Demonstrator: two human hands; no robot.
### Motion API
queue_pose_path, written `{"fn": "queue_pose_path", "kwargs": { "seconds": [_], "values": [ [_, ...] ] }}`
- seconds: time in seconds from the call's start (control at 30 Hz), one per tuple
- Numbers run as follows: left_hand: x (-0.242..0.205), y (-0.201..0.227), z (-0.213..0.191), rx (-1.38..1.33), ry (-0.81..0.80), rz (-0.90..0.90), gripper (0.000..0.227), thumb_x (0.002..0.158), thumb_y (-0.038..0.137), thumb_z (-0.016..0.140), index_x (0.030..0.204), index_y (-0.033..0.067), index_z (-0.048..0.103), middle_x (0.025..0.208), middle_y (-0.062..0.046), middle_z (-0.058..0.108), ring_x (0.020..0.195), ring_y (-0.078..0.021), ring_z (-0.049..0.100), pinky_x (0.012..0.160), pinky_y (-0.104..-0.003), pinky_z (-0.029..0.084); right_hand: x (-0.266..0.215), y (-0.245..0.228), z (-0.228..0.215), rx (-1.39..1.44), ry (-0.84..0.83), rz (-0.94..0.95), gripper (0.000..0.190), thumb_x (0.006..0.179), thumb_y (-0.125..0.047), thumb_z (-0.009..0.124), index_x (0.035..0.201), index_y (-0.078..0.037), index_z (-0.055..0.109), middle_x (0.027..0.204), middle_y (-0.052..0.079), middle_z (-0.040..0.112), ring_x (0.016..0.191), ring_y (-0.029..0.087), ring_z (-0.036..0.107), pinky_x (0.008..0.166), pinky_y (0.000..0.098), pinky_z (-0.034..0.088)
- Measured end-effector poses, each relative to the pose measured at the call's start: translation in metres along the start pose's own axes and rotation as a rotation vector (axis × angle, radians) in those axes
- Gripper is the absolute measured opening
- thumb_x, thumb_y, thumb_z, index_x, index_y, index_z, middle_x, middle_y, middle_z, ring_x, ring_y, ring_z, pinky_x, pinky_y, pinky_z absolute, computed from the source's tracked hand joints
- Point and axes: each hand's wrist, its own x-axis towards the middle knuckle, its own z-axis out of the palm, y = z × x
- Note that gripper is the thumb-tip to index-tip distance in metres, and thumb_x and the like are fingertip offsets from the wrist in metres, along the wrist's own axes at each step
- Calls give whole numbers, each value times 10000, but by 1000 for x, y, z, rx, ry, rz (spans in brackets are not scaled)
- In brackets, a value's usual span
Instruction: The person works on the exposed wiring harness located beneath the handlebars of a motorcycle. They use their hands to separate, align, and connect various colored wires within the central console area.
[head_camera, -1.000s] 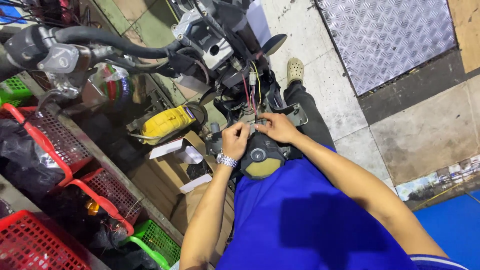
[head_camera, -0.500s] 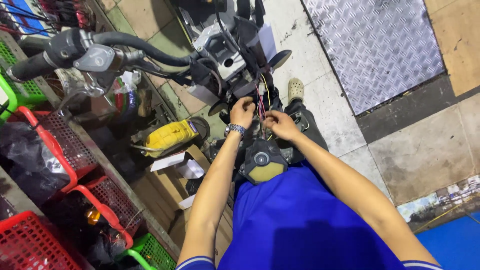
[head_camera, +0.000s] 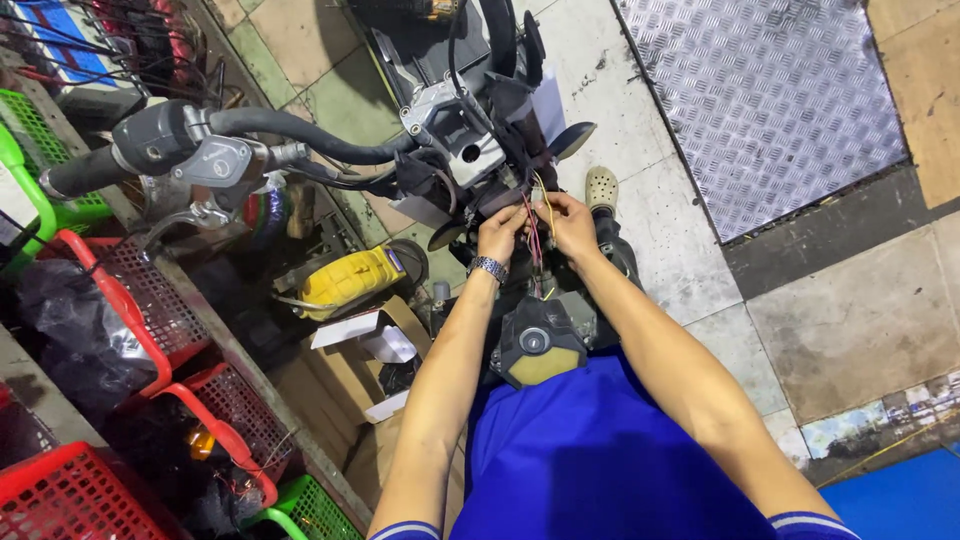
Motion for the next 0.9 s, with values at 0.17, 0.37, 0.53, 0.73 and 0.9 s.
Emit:
{"fn": "queue_pose_path", "kwargs": {
  "seconds": [0.17,0.37,0.53,0.73,0.9],
  "values": [
    [-15,16,-3,-40,10,-48,283,913,220,807,1133,50,756,804,-104,754,666,-120,714,568,-204,577,-5,-16,6,183,-2,78,311,946,-146,722,1194,25,644,891,94,680,735,146,701,596,229,575],
    [-24,28,0,-61,-3,-71,297,910,228,809,1137,46,750,783,-98,746,647,-120,716,551,-195,581,-10,-41,12,420,-58,288,184,966,-156,583,1099,-30,604,788,74,613,561,101,568,435,198,467],
    [-16,11,-5,-72,-38,-95,318,918,225,808,1167,41,737,778,-115,738,648,-138,720,536,-202,579,-27,-86,19,473,-128,420,264,956,-267,511,1014,-24,598,621,-103,264,421,-12,277,326,140,235],
    [-14,6,-7,-38,-43,-96,310,921,231,804,1173,61,743,780,-114,742,657,-141,725,535,-209,579,-34,-100,23,356,-37,447,320,958,-336,532,797,-62,571,525,-99,236,351,-4,235,285,170,204],
    [-14,0,-10,-22,-73,-88,321,923,212,799,1190,46,734,781,-132,738,658,-156,727,539,-217,584,-32,-94,25,312,-45,502,403,921,-394,534,617,-182,375,498,-90,176,322,3,194,280,182,171]
  ]
}}
